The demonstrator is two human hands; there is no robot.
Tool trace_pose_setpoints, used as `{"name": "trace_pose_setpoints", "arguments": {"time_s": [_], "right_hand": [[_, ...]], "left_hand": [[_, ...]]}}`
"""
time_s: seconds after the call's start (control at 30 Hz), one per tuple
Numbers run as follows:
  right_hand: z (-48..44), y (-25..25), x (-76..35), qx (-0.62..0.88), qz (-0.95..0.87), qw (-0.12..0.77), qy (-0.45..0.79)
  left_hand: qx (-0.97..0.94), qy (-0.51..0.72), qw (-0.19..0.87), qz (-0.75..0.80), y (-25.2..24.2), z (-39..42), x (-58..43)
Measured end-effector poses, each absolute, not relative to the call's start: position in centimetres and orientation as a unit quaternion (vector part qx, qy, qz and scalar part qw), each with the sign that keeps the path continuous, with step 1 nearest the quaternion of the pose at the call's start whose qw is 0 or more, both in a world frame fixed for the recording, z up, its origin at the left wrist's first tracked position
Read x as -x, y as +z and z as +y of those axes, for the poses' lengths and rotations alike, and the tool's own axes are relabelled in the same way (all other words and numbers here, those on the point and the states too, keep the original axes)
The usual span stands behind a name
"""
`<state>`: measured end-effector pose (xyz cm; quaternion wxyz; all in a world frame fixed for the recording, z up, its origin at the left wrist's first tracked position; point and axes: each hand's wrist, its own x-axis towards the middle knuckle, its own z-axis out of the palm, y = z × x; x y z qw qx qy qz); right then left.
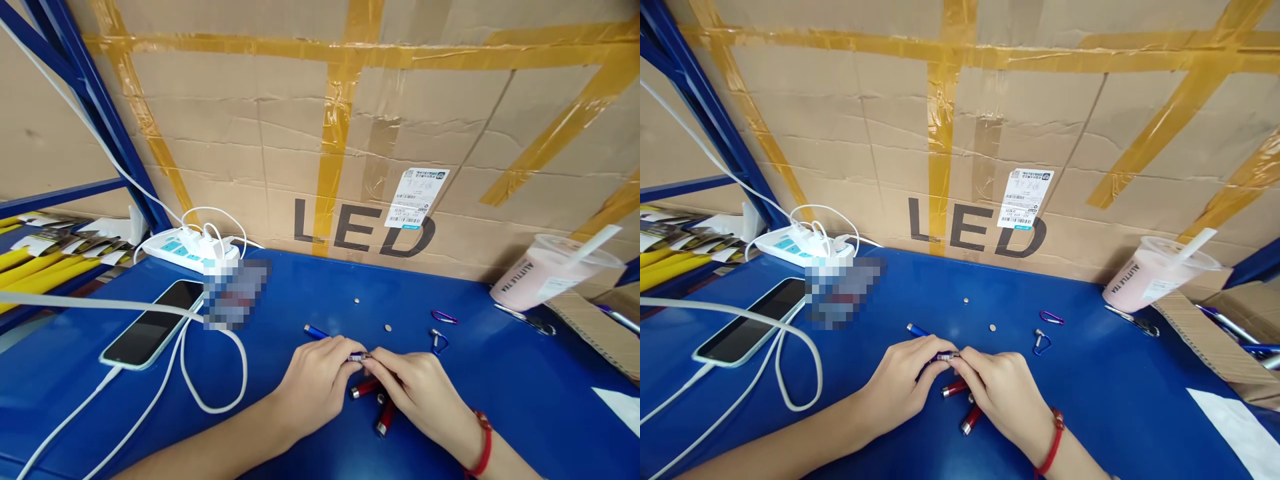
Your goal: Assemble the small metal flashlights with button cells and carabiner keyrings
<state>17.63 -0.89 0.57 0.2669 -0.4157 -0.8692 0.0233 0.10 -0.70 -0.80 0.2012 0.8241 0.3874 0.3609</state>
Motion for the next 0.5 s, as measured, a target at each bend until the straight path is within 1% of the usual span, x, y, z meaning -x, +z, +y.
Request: {"name": "trace_pose_setpoints", "arguments": {"time_s": [0.1, 0.27, 0.4, 0.5], "right_hand": [[-0.78, 1.0, -17.68, 0.409, -0.868, 0.279, -0.039], [-0.74, 1.16, -18.02, 0.428, -0.829, 0.349, -0.091], [-0.75, 0.57, -18.05, 0.417, -0.831, 0.361, -0.071], [-0.71, 0.25, -18.0, 0.426, -0.827, 0.368, -0.015]], "left_hand": [[-0.801, 0.354, 0.219, 0.431, -0.69, -0.5, -0.03], [-0.773, 0.357, 0.241, 0.466, -0.88, 0.11, 0.2], [-0.782, 0.346, 0.271, 0.442, -0.86, 0.05, 0.13], [-0.786, 0.341, 0.28, 0.433, -0.9, -0.14, 0.02]]}}
